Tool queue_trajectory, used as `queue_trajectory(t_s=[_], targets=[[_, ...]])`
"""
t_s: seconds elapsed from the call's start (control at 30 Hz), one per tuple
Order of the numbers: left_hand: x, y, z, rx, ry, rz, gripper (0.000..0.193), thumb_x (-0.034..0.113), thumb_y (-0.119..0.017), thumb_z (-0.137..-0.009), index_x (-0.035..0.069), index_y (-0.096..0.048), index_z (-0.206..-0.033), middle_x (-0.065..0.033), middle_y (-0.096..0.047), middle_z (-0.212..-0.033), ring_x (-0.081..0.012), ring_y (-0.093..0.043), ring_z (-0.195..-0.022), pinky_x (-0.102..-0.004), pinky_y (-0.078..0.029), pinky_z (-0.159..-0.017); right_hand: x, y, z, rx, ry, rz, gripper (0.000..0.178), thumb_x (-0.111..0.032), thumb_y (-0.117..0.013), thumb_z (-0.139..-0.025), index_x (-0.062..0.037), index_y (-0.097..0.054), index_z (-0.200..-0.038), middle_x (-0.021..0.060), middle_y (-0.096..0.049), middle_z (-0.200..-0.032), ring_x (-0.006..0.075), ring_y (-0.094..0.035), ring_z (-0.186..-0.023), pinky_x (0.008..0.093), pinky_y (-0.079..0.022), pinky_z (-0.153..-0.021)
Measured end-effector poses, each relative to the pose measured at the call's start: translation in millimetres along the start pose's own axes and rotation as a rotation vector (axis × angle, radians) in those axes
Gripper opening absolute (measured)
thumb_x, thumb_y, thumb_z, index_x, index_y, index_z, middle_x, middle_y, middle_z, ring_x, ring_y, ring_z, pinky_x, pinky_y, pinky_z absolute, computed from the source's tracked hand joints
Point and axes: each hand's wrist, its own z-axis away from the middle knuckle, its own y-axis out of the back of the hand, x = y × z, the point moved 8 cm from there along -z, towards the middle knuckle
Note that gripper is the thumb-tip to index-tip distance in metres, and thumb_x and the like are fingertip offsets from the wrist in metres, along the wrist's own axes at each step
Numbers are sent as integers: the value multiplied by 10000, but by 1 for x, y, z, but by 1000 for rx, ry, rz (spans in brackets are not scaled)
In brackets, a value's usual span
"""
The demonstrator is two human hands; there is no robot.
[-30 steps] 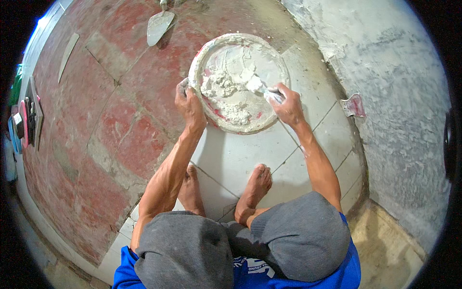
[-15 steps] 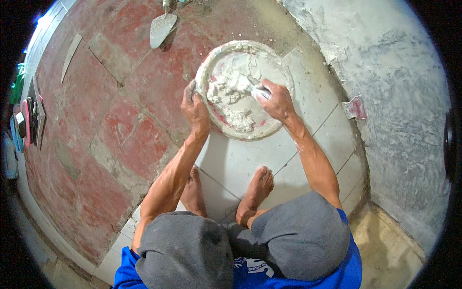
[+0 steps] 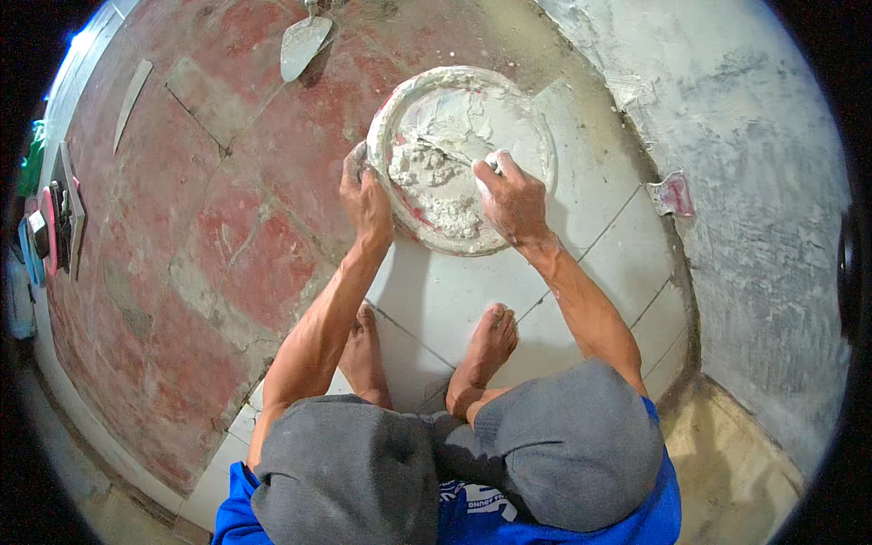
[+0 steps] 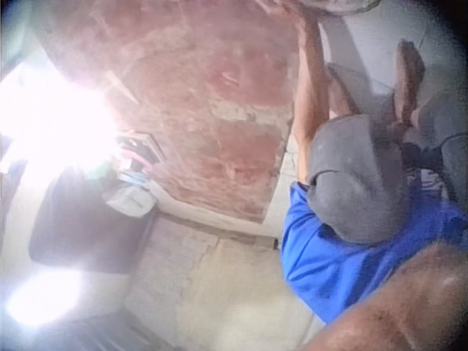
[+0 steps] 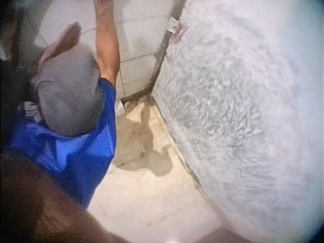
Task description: The person mixes a white paste in a round tray using a trowel, then scoops the mixture and applies it to the wall near the floor. The person works barefoot on a tiled floor in a room under renovation.
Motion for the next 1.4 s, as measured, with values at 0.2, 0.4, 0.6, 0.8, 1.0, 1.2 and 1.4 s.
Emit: queue_trajectory(t_s=[0.2,0.4,0.6,0.8,1.0,1.2,1.4], targets=[[-4,7,-2,44,32,90,352,50,-460,-960,0,-646,-1255,-103,-697,-1109,-205,-631,-1019,-333,-488,-925,-3,6,4,46,-76,-186,322,3,-750,-764,-82,-641,-1054,102,-649,-1006,263,-685,-724,362,-551,-588],[-11,11,-3,18,104,50,396,24,-420,-941,9,-642,-1269,-98,-682,-1142,-185,-616,-1022,-329,-485,-917,10,3,20,12,-202,-216,289,-62,-719,-827,-94,-623,-1097,114,-639,-960,276,-687,-714,382,-564,-572],[-1,9,-8,-1,16,-37,397,42,-435,-940,16,-639,-1280,-92,-681,-1104,-179,-613,-954,-327,-495,-874,5,5,36,-138,-219,-147,283,4,-690,-833,-43,-633,-1106,125,-621,-884,261,-672,-699,376,-540,-592],[-7,8,-3,-37,92,33,383,61,-448,-953,22,-640,-1282,-100,-682,-1098,-189,-619,-962,-335,-501,-878,6,11,26,-5,-300,-226,274,-100,-716,-801,-65,-626,-1058,150,-656,-897,349,-691,-736,417,-557,-612],[-7,14,-5,-40,87,-19,359,65,-455,-966,0,-638,-1268,-111,-667,-1154,-189,-606,-1025,-340,-488,-918,13,16,22,-142,-467,-294,150,-146,-654,-878,-58,-641,-999,197,-694,-808,391,-693,-724,458,-534,-635],[2,6,-1,-90,70,-52,365,70,-452,-971,-10,-626,-1282,-124,-660,-1171,-203,-610,-1042,-337,-485,-933,8,-2,19,-422,-460,-211,164,-185,-631,-867,-57,-624,-969,214,-685,-742,436,-694,-732,516,-539,-669],[-7,10,-4,-167,166,-15,436,50,-458,-962,24,-569,-1383,-110,-626,-1290,-214,-596,-1133,-352,-475,-995,53,38,49,-313,-572,-171,209,-198,-677,-892,-23,-646,-1002,169,-707,-781,352,-704,-709,449,-526,-646]])
